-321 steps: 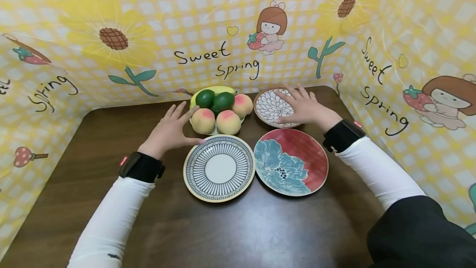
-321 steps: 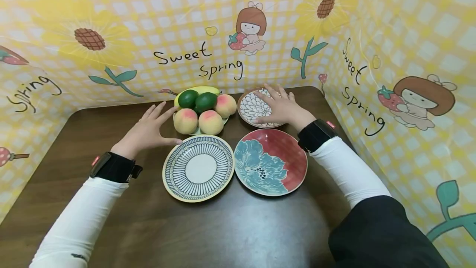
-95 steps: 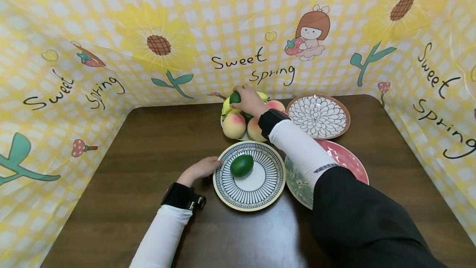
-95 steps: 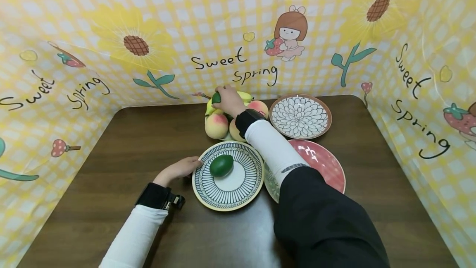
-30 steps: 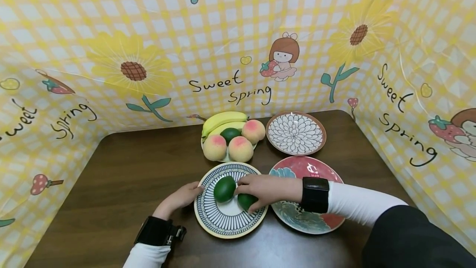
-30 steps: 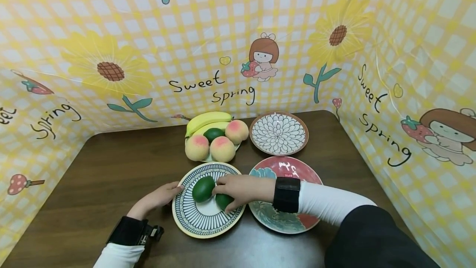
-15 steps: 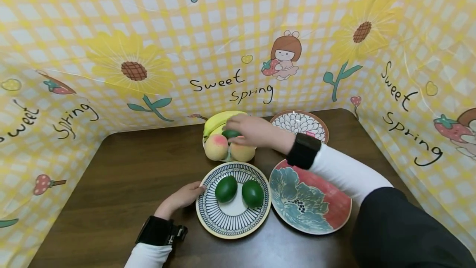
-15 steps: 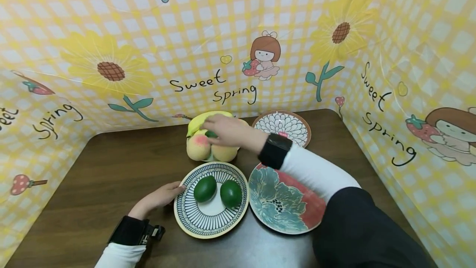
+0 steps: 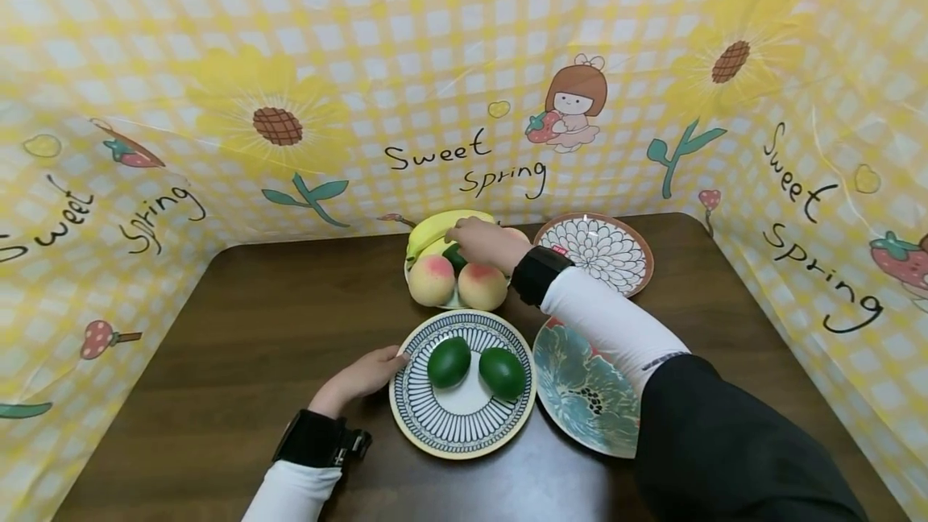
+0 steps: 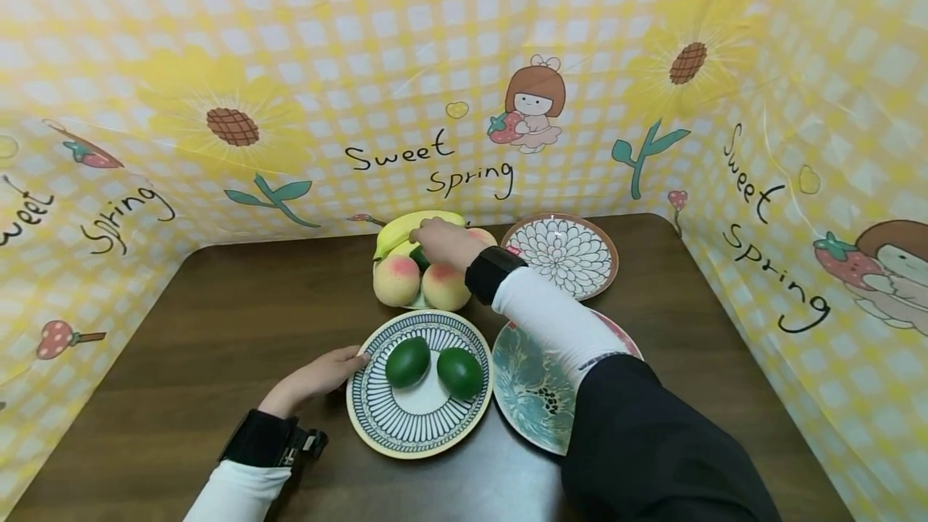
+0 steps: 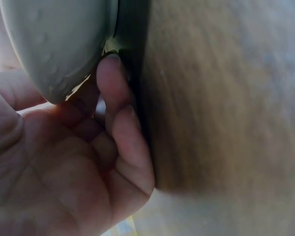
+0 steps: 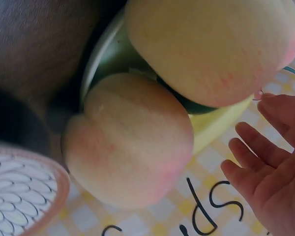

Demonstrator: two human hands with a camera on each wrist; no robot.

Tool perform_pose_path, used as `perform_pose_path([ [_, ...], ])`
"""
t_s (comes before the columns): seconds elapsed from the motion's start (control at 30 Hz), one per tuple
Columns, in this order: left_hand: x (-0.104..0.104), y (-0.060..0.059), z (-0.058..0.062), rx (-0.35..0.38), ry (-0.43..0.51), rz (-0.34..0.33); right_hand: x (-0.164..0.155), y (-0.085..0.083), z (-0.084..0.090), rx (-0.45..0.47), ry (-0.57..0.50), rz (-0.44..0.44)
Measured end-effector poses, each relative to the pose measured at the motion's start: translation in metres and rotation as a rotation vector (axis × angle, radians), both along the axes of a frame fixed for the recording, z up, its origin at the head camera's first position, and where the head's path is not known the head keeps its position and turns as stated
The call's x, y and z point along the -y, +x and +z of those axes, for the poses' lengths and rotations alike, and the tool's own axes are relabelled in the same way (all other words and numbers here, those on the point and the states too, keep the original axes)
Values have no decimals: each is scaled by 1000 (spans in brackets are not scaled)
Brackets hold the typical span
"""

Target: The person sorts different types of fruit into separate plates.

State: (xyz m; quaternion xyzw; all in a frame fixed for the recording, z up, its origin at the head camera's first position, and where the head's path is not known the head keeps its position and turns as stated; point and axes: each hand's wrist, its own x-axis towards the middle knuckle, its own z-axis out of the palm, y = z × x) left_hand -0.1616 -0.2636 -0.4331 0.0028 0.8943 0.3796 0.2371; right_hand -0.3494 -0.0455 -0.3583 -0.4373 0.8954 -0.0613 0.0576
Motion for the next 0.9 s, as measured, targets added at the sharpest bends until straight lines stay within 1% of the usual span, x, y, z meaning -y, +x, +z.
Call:
perform_pose_path([
  [0.2, 0, 1, 0, 4, -6, 14, 6, -11, -11, 106, 19, -14],
  [0.33, 0, 1, -1, -10, -12, 17, 10, -17, -14, 144, 15, -20],
  [0.43, -1, 1, 0, -14, -9, 9, 12, -19, -13, 179, 17, -35],
  [0.6, 0, 2, 2, -4, 7, 13, 18, -14, -6, 251, 17, -63],
  [0.7, -1, 2, 3, 3, 10, 15, 18, -12, -5, 258, 14, -108],
  [0.73, -1, 1, 3, 6, 9, 13, 19, -12, -5, 273, 6, -128],
  [0.83, -1, 0, 3, 10, 3, 10, 22, -11, -7, 279, -9, -183],
  [0.9, -1, 0, 2, 13, 2, 12, 25, -12, -11, 278, -13, -196],
])
